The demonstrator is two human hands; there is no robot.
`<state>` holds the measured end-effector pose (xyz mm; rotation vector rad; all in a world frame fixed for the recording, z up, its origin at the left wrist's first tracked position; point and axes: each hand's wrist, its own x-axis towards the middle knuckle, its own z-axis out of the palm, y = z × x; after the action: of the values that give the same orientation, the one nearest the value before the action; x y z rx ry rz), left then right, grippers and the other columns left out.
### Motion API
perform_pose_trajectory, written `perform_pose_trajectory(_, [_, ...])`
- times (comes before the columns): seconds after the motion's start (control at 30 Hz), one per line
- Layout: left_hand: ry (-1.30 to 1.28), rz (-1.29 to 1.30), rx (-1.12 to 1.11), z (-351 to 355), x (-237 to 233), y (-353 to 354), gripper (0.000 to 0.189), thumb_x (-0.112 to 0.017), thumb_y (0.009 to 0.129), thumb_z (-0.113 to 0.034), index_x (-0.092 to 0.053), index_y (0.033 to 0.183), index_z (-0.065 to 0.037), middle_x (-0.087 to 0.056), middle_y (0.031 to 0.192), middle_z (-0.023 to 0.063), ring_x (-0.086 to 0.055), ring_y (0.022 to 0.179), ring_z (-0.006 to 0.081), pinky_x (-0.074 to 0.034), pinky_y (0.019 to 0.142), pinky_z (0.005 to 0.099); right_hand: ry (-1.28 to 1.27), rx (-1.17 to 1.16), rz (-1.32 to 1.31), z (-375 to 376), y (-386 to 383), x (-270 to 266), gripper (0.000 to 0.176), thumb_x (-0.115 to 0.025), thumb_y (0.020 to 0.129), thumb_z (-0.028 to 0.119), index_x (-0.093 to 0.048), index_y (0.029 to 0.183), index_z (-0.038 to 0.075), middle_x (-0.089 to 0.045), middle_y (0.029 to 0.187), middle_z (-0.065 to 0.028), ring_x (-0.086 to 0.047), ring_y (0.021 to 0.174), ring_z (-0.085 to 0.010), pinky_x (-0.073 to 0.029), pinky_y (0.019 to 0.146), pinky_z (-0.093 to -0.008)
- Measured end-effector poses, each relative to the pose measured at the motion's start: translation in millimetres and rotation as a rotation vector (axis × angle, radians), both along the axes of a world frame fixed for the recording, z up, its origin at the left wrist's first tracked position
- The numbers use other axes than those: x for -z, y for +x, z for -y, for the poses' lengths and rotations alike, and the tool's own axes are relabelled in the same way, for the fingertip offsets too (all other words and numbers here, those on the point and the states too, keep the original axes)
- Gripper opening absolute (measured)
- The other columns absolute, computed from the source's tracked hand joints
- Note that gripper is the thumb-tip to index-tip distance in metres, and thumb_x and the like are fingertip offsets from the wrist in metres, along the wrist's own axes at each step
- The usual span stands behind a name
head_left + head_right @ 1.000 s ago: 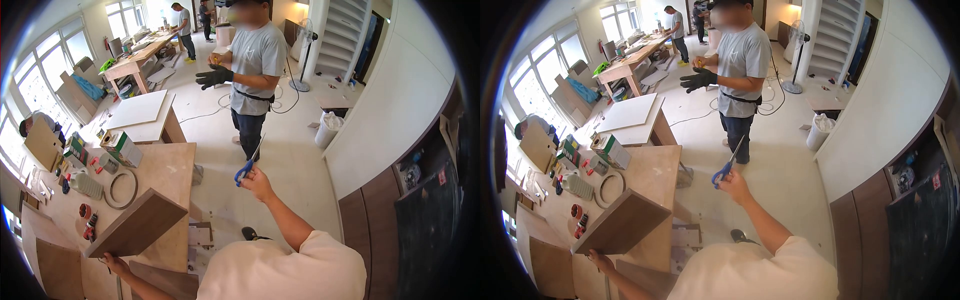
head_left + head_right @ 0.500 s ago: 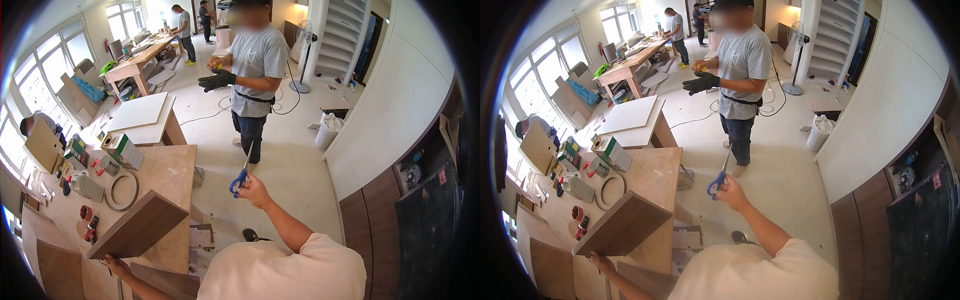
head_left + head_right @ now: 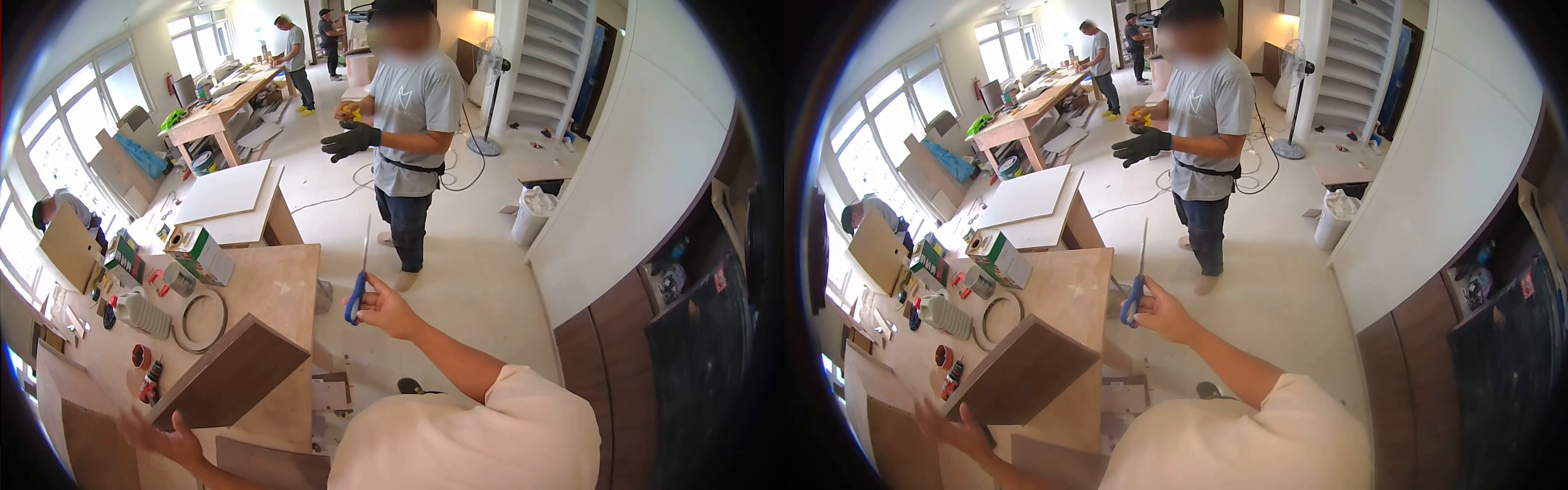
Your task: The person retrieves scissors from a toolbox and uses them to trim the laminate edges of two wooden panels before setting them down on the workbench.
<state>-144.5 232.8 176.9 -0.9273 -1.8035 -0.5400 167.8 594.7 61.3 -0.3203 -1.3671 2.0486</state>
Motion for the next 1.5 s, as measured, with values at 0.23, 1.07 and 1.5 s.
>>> perform_pose_trajectory(0.23, [-0.596,0.597,0.242,-62.6,-29.8,26.7,0.078,-0.069,0.077,-0.058,-0.056,0.124,0.003,-0.062,0.114,0.0214,-0.054,0.111,0.0418,-0.037,0.100,0.0512,0.024,-0.040,0.003,1.7,-13.6,-15.2,0.084,-0.055,0.090,-0.007,-0.005,0.155,0.009,-0.059,0.128,-0.0179,-0.062,0.108,-0.0181,-0.051,0.090,-0.0323])
perform_pose_trajectory(1.07, [0.531,1.385,0.970,-128.7,-8.6,-23.4,0.055,-0.046,0.103,-0.044,-0.052,0.129,0.004,-0.060,0.122,0.0119,-0.059,0.111,0.0192,-0.046,0.096,0.0322,1.366,-0.268,0.179,111.8,-246.9,-172.7,0.042,-0.061,0.079,0.006,-0.036,0.110,-0.010,-0.064,0.084,-0.0292,-0.066,0.080,-0.0434,-0.052,0.066,-0.0484])
perform_pose_trajectory(1.5, [0.809,1.420,0.819,-137.1,-14.0,-33.4,0.044,-0.048,0.102,-0.042,-0.058,0.113,-0.001,-0.066,0.097,0.0092,-0.065,0.086,0.0180,-0.053,0.076,0.0298,1.512,0.031,0.114,115.8,-256.7,-143.1,0.027,-0.066,0.081,0.017,-0.061,0.097,-0.005,-0.065,0.097,-0.0241,-0.068,0.084,-0.0388,-0.055,0.074,-0.0451])
